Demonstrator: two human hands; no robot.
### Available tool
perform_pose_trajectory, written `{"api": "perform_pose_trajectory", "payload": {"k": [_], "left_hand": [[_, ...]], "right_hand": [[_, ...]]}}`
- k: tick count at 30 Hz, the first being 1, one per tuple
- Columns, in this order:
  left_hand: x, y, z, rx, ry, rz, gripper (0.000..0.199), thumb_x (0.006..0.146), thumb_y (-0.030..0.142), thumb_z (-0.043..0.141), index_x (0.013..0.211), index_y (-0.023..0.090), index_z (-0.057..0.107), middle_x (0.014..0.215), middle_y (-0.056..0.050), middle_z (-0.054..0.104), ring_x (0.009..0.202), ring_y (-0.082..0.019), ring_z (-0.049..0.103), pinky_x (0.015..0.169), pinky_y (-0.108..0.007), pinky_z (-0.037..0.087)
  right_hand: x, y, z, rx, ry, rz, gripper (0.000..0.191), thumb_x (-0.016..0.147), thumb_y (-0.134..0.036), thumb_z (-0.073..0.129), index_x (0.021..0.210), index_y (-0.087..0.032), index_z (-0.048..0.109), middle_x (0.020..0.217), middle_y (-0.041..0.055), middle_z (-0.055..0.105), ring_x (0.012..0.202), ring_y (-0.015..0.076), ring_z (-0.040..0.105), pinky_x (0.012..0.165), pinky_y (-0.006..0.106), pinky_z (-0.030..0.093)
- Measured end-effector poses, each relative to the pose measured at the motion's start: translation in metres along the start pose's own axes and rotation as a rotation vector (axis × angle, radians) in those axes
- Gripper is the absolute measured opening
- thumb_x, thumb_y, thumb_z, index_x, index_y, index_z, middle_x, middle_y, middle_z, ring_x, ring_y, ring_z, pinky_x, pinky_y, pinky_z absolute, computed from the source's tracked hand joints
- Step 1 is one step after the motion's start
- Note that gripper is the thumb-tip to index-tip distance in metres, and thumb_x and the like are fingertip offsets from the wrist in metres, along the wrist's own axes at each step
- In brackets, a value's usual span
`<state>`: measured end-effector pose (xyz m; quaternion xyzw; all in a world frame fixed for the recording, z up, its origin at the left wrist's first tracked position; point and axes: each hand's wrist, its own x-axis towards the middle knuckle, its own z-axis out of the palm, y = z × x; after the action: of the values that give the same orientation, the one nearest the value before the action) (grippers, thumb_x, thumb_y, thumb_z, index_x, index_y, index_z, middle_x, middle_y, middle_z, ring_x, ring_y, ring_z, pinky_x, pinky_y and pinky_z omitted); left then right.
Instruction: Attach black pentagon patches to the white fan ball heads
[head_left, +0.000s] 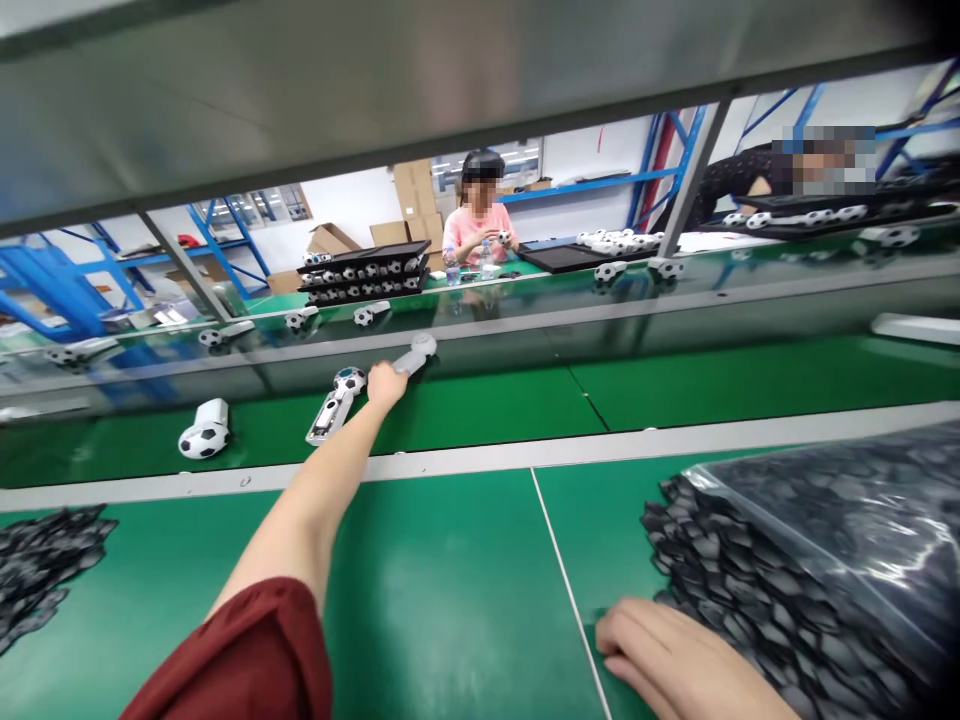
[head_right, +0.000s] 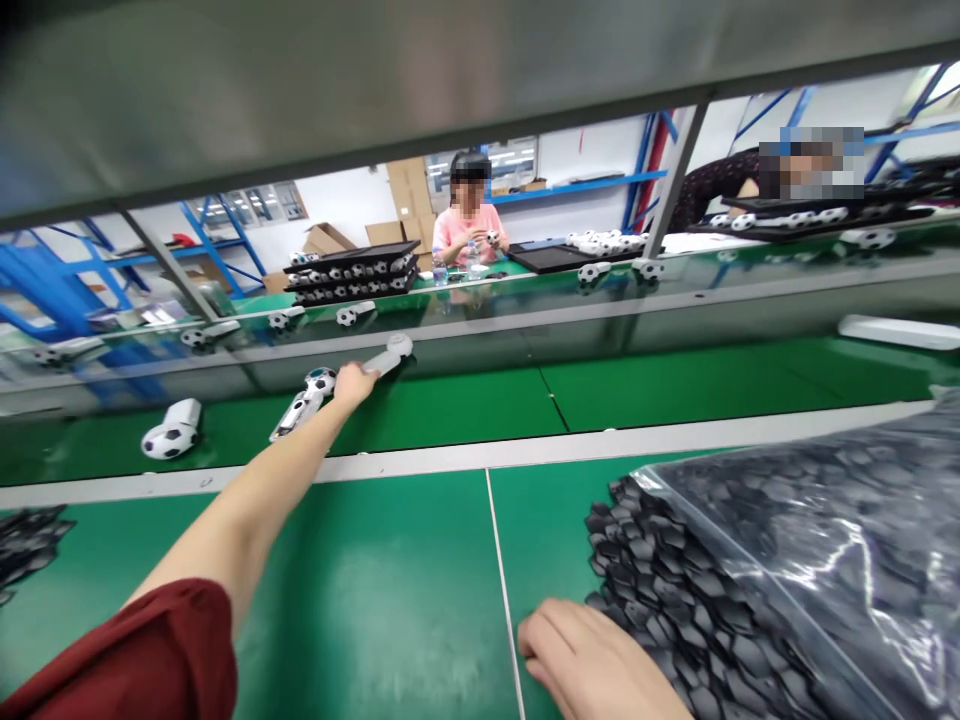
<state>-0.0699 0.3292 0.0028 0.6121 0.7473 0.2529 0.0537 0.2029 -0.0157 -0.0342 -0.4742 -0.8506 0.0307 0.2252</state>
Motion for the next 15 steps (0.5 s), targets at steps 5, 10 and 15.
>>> {"api": "perform_pose_trajectory", "payload": {"k": [5, 10, 15], "left_hand": [[-0.074, -0.011, -0.055, -0.089, -0.171, 0.150, 0.038, 0.078, 0.034, 0.056, 0.107, 0.010, 0.054, 0.090, -0.008, 0.063, 0.082, -0.019, 0.061, 0.073, -0.028, 0.047], [-0.197, -0.032, -0.106, -0.167, -0.361, 0.235, 0.047, 0.074, 0.046, 0.053, 0.110, 0.017, 0.053, 0.085, -0.002, 0.063, 0.078, -0.018, 0.061, 0.068, -0.026, 0.047], [-0.294, -0.048, -0.136, -0.238, -0.514, 0.339, 0.042, 0.073, 0.043, 0.054, 0.108, 0.022, 0.051, 0.099, -0.003, 0.060, 0.083, -0.017, 0.058, 0.074, -0.029, 0.048]], "right_hand": [[0.003, -0.006, -0.007, 0.074, -0.139, 0.115, 0.014, 0.083, -0.011, 0.043, 0.076, -0.019, 0.052, 0.072, 0.0009, 0.058, 0.065, 0.0147, 0.055, 0.060, 0.027, 0.045], [0.009, -0.006, -0.022, 0.318, -0.129, 0.193, 0.010, 0.083, -0.017, 0.047, 0.077, -0.018, 0.054, 0.075, 0.0018, 0.061, 0.070, 0.0146, 0.056, 0.066, 0.028, 0.045], [0.013, -0.005, -0.032, 0.737, 0.030, 0.358, 0.013, 0.078, -0.030, 0.055, 0.079, -0.017, 0.054, 0.073, 0.0007, 0.059, 0.065, 0.0126, 0.055, 0.062, 0.027, 0.047]]}}
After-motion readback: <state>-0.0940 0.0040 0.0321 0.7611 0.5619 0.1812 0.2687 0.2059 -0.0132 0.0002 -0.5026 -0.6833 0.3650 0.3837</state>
